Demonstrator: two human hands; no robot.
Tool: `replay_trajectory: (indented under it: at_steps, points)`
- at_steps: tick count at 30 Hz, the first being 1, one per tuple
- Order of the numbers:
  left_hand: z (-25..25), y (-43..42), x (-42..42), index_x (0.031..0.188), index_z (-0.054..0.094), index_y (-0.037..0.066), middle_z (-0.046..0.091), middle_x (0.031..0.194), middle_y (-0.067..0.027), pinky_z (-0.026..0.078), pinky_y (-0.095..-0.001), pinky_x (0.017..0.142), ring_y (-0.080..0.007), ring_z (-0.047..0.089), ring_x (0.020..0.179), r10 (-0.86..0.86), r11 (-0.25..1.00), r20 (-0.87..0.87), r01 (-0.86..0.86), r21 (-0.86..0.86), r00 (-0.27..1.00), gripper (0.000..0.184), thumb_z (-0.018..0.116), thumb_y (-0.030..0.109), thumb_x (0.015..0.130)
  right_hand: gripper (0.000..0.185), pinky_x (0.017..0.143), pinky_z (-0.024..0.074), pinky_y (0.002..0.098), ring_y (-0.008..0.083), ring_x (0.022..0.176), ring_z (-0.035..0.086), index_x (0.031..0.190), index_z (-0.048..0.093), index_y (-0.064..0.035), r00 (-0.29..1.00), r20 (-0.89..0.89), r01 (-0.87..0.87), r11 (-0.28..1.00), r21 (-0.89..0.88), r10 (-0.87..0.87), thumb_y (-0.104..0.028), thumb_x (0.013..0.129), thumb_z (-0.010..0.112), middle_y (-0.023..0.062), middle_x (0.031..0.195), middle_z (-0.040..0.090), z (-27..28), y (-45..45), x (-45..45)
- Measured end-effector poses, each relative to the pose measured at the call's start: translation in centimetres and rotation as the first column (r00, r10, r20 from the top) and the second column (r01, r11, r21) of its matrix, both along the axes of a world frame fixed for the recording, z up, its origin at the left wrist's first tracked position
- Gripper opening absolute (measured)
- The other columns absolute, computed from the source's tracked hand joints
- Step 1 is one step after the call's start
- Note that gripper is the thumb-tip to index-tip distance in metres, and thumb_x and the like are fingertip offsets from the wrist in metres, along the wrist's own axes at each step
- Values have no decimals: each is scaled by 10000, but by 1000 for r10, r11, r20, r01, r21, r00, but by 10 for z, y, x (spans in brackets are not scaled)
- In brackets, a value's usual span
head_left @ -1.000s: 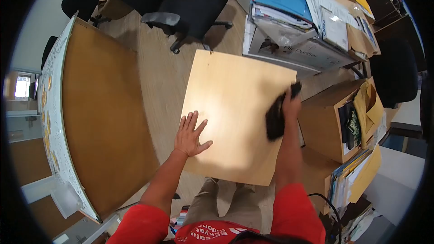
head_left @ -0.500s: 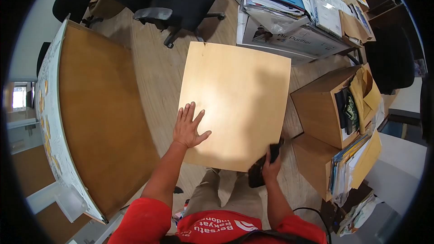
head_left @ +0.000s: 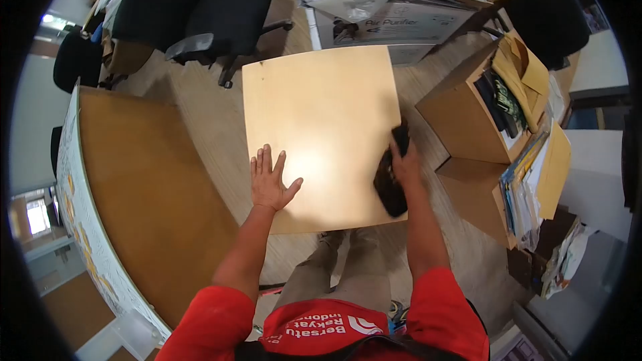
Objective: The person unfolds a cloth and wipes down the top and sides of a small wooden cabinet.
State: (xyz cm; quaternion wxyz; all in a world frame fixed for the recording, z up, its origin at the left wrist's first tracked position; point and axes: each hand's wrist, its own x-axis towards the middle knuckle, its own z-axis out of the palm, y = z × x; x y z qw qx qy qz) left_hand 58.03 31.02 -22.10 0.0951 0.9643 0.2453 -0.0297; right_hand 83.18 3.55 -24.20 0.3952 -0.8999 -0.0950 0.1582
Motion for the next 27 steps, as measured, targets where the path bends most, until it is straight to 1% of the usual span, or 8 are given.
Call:
replay_trajectory:
  at_steps: [5,8,10,11,13,18,23,27]
  points:
    - [-2,3,-2,1494,456,103,228,1612,-276,118,-564,1223,-445,197,1500,-15,1000,38,16,-24,999,844,598,641,858,499,889,515,423,385,1077,659,1230,629,19,997,-58,-63,994,-92,58,-425,1011,569,272,1119,677,21,-101,-118]
    - [-1,2,2,1490,454,86,227,1607,-292,136,-591,1208,-466,200,1494,-22,999,63,25,-46,998,849,621,620,851,509,848,533,404,330,1029,683,1155,654,56,970,-159,158,973,-169,-185,-426,1021,564,235,1051,707,21,-131,-152]
    - [0,3,-3,1488,457,86,230,1606,-293,144,-596,1205,-466,205,1492,-24,999,50,26,-40,998,847,617,624,854,600,884,548,410,309,1027,681,1207,604,86,393,-424,894,447,-31,-816,-482,1022,546,198,1127,694,18,-127,-160]
    - [-1,3,-4,1496,452,104,223,1614,-281,129,-575,1217,-449,203,1498,-29,999,42,30,-22,999,847,595,644,859,600,884,548,410,309,1027,681,1207,604,86,387,-433,896,443,-34,-814,-482,1022,546,198,1127,694,11,-121,-163]
    - [-2,5,-1,1504,446,121,217,1621,-269,115,-554,1229,-432,200,1505,-44,999,32,44,3,999,848,574,664,865,740,963,544,444,339,1114,647,1322,499,109,134,-653,990,69,124,-745,-564,1015,497,190,1305,606,1,-94,-158]
    - [5,4,1,1503,443,115,226,1612,-280,122,-555,1227,-441,203,1500,-25,1000,-11,25,-13,1000,844,579,652,867,890,1015,518,472,348,1248,564,1448,365,104,-67,-664,998,-58,-35,-745,-663,999,408,217,1450,470,3,-19,-163]
    - [2,5,0,1507,439,115,229,1609,-283,122,-556,1226,-438,200,1501,-39,999,17,39,2,999,845,588,646,866,792,882,533,387,262,1018,628,1333,530,63,42,-777,991,122,-46,-629,-650,1006,424,128,1230,625,16,65,-246]
    - [-1,6,0,1510,437,118,216,1617,-274,113,-549,1230,-421,182,1511,-32,999,3,32,-2,999,859,600,652,857,786,999,476,389,245,1202,542,1471,398,8,176,-810,947,321,-17,-560,-614,999,494,106,1386,523,21,77,-275]
